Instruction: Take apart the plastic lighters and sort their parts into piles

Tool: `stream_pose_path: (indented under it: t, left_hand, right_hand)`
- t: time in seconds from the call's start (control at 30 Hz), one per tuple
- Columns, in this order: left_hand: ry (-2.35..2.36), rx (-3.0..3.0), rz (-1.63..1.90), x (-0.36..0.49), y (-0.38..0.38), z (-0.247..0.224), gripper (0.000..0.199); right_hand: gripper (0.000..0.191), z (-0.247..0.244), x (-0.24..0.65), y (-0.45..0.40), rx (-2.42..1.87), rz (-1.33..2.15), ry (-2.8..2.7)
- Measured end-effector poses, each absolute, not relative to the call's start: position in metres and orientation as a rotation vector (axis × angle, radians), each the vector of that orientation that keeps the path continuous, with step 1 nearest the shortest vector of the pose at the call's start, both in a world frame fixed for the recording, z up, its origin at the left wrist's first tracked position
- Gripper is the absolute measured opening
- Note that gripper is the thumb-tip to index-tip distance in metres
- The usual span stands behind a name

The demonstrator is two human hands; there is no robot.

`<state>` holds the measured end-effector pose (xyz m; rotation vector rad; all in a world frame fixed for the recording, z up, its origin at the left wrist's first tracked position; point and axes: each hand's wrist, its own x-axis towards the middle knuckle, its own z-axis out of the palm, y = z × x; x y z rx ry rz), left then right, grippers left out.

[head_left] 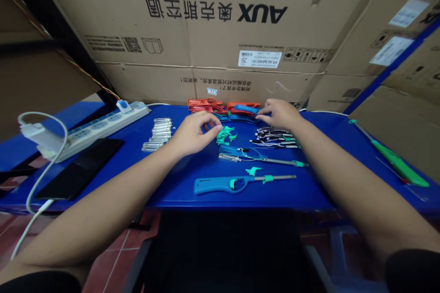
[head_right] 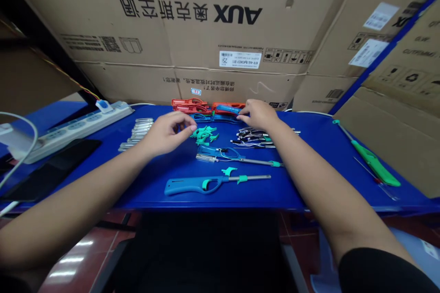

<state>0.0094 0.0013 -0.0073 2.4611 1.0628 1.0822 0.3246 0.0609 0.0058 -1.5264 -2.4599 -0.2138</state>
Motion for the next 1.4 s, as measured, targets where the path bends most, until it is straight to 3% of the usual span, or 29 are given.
stream_pose_path:
  t: [0.43,0.7,0.97,1.4]
  left_hand:
    - [0.883,2.58,0.629,0.017,-0.004,-0.017,0.022]
    - [0.865,2.623,0.437,0.022,-0.004,-0.024,0.019]
    - [0.926,2.464,0.357,0.025,-0.005,-0.03,0.023]
    - [1.063,2.382,0.314,0.028,-0.002,-0.035,0.033]
  right_hand:
    - [0.034,-0.002,0.322,0.059,-1.387,-0.124,-2.53]
    - [0.028,0.009,0.306,-0.015,-1.049,0.444,-2.907]
    - [0.014,-0.016,0.285,-0.01,-1.128,0.282,-2.755]
    - [0.013,-0.007,0.284,-0.017,-1.043,0.216,-2.724]
